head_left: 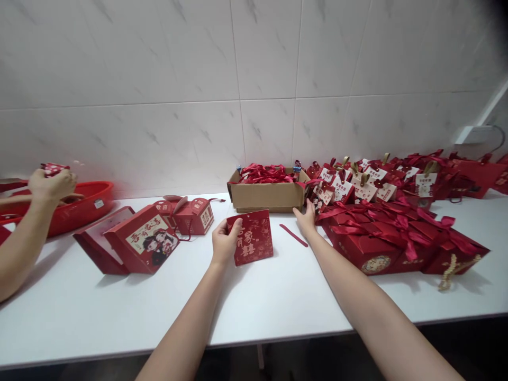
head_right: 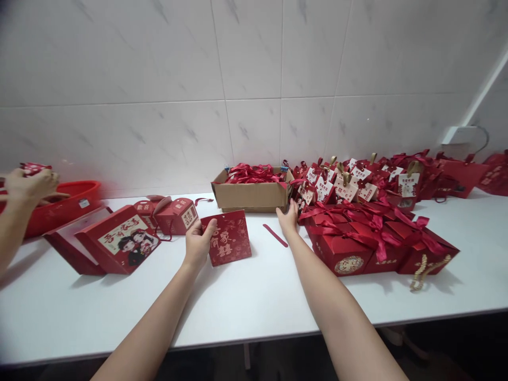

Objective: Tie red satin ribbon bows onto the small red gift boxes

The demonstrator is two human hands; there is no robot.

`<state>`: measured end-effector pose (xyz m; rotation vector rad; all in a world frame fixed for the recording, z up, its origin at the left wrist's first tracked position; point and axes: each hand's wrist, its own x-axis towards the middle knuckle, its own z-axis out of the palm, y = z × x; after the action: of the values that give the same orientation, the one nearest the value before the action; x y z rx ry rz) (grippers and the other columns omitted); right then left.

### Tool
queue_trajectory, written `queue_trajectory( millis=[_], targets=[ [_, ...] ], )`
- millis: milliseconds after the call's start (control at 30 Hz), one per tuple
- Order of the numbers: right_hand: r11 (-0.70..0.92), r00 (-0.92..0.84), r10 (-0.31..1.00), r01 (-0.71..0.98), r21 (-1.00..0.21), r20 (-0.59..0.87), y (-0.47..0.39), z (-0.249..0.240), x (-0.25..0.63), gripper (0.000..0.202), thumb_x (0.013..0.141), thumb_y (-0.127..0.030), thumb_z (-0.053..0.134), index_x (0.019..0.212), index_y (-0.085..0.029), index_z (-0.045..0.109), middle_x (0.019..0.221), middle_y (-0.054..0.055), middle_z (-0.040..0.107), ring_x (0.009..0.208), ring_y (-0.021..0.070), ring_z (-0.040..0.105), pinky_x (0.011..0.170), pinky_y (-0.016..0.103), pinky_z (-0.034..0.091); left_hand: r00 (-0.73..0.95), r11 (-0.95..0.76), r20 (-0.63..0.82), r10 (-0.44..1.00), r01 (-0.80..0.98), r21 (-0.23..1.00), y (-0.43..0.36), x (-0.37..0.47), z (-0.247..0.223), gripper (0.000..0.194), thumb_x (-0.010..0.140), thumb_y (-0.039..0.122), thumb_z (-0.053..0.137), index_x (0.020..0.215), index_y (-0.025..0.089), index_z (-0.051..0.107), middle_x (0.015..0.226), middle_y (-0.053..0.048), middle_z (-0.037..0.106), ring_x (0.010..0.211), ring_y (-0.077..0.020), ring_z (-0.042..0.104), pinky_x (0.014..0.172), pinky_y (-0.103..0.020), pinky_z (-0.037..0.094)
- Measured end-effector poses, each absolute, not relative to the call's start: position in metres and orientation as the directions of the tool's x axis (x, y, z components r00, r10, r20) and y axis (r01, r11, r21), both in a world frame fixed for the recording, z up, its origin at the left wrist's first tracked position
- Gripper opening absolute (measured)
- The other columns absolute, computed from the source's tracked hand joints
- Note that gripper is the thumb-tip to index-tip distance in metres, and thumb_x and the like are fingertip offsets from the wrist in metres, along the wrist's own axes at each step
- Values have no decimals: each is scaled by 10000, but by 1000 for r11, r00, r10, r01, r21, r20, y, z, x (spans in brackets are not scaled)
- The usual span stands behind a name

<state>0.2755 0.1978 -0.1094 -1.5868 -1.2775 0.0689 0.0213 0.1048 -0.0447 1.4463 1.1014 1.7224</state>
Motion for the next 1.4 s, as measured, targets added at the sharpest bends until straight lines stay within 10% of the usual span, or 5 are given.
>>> queue_trajectory(
  millis=[267,500,900,1133,1400],
  targets=[
    [102,623,666,469,-877,410,181,-92,264,451,825,-411,419,1143,-101,500,1258,206,403,1209,295,394,1018,425,308,-195,-438,438,878,46,898,103,21,-42,325,703,446,661,637,157,530,569,45,486,530,-83,438,509,-195,377],
    [433,119,486,828,-356,866,182,-2,210,335,851,-218,413,1145,-175,566,1342,134,419,1267,271,356,1050,443,287,-211,-441,446,870,74,894,102,20,-43,354,716,451,641,591,162,480,549,47,427,528,-83,389,491,-196,337],
    [256,-99,931,864,-433,352,304,42,142,561,787,-205,493,1344,-235,432,1386,109,441,1297,325,334,1019,563,275,-211,-465,495,843,176,867,100,15,-54,343,767,424,595,576,184,443,546,46,382,549,-102,359,543,-226,319],
    [185,-93,975,846,-500,204,323,31,147,507,940,-422,275,1153,-116,619,1200,164,608,1118,241,560,933,294,393,-212,-451,469,858,127,883,98,16,-52,338,764,438,591,583,183,462,554,39,403,561,-107,372,555,-234,329],
    [196,-127,979,806,-559,159,317,32,145,263,801,-302,585,1012,-206,709,1065,47,695,960,187,632,810,236,457,-204,-447,460,864,109,888,98,15,-52,349,760,464,585,585,189,460,554,39,399,555,-109,376,545,-238,328]
  ],
)
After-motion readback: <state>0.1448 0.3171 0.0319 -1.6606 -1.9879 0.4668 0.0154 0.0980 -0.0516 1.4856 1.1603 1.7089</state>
